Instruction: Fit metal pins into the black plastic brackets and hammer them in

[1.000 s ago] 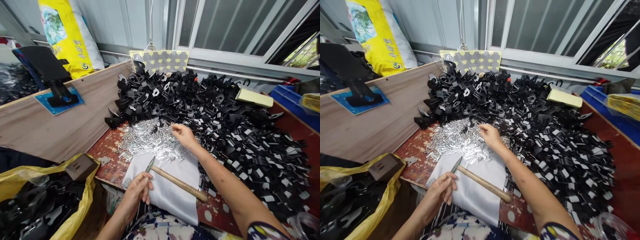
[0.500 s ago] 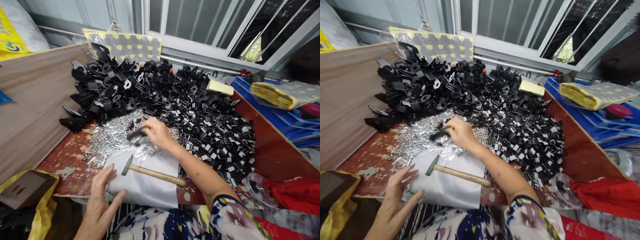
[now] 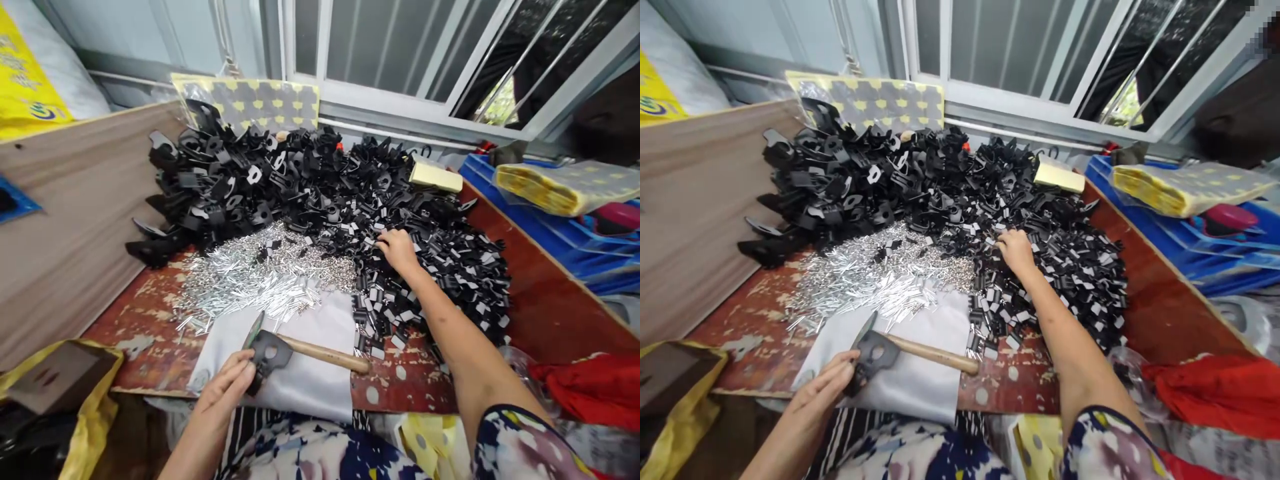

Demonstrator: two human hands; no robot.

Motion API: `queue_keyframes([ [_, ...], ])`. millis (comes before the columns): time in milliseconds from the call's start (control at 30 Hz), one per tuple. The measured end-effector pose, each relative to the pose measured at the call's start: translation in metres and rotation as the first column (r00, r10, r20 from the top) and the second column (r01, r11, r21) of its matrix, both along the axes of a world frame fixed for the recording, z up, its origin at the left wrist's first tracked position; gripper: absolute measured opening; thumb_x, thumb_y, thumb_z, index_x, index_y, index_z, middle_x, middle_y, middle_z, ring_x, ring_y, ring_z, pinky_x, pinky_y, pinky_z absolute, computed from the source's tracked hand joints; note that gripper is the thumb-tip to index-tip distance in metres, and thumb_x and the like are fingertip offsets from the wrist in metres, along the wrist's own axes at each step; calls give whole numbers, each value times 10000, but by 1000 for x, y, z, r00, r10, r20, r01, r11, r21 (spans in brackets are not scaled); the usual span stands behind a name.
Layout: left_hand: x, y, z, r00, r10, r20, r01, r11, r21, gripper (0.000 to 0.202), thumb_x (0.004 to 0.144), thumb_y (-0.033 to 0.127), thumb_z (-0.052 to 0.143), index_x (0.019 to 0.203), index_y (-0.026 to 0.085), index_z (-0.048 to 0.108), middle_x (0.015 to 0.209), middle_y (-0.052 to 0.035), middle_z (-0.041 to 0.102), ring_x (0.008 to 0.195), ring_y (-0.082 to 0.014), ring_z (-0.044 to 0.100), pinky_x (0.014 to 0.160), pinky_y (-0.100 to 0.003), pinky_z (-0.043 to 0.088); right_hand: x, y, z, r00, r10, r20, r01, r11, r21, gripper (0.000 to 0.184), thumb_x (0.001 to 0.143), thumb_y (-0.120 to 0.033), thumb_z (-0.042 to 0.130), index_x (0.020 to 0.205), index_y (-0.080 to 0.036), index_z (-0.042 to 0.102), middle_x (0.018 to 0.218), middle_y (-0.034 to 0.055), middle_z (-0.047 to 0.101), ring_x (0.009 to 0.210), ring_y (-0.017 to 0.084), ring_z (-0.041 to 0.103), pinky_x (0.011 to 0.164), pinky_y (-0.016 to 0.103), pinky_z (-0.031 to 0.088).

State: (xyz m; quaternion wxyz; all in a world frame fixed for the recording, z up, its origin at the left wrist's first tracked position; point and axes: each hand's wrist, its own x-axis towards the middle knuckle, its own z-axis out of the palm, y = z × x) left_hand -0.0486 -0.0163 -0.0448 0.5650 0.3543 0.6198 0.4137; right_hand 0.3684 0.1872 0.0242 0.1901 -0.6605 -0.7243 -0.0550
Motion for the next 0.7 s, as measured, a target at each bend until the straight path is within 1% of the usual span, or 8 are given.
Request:
queue_keyframes([
  [167,-1,-9,8,983,92,159,-72,989,-126,586,551,647,885,928,203,821,1288,-87,675,1091,-301,616,720,-281,528,16,-2,-15,987,-82,137,75,996,58,298,956,-137,472,1093,-140,736,992,165,665,959,291,527,804,378,423],
  [300,-1,-11,17,959,103,265,-63,986,-155,574,598,599,893,990,189,807,1132,-81,703,945,-241,616,661,-254,490,17,-12,-8,972,-150,181,136,987,86,260,915,-87,474,961,-140,724,971,174,650,953,297,547,728,355,414],
  [367,-1,-11,19,954,113,277,-75,986,-146,541,605,578,903,968,189,809,1113,-72,692,923,-222,603,653,-244,482,17,-19,0,965,-193,180,172,977,128,279,908,-78,468,1052,-127,701,1025,177,653,974,293,572,754,356,434],
  [433,-1,-10,21,954,132,268,-98,986,-137,520,577,562,924,917,185,815,1072,-61,684,871,-196,581,629,-230,473,7,-33,5,980,-184,79,166,967,194,342,910,-102,482,1208,-127,648,1131,171,651,993,276,604,800,360,466],
  [500,-1,-9,23,952,139,274,-105,985,-134,516,558,553,937,896,181,819,1030,-59,678,804,-175,559,606,-227,475,-18,-55,0,990,-37,-136,63,980,187,358,918,-134,498,1251,-162,627,1166,133,664,965,239,641,815,344,498],
  [567,-1,-8,24,941,114,318,-74,988,-136,500,576,545,934,895,178,820,988,-59,665,745,-156,539,601,-234,493,-53,-85,-17,915,178,-363,-163,984,72,267,925,-155,510,1129,-204,675,1060,72,707,896,202,668,792,316,520],
  [600,-2,-7,25,934,94,344,-50,990,-134,481,597,539,927,901,180,821,976,-57,652,724,-145,530,604,-237,505,-72,-100,-29,875,249,-415,-280,960,-16,227,911,-147,531,1054,-216,694,1001,50,723,890,195,674,798,310,523],
  [700,-1,-4,27,932,0,362,33,996,-86,377,676,500,897,877,189,822,1038,-60,601,746,-134,519,620,-233,540,-116,-135,-60,875,352,-333,-415,899,-141,225,832,-65,562,882,-220,717,846,34,718,863,212,660,846,352,508],
])
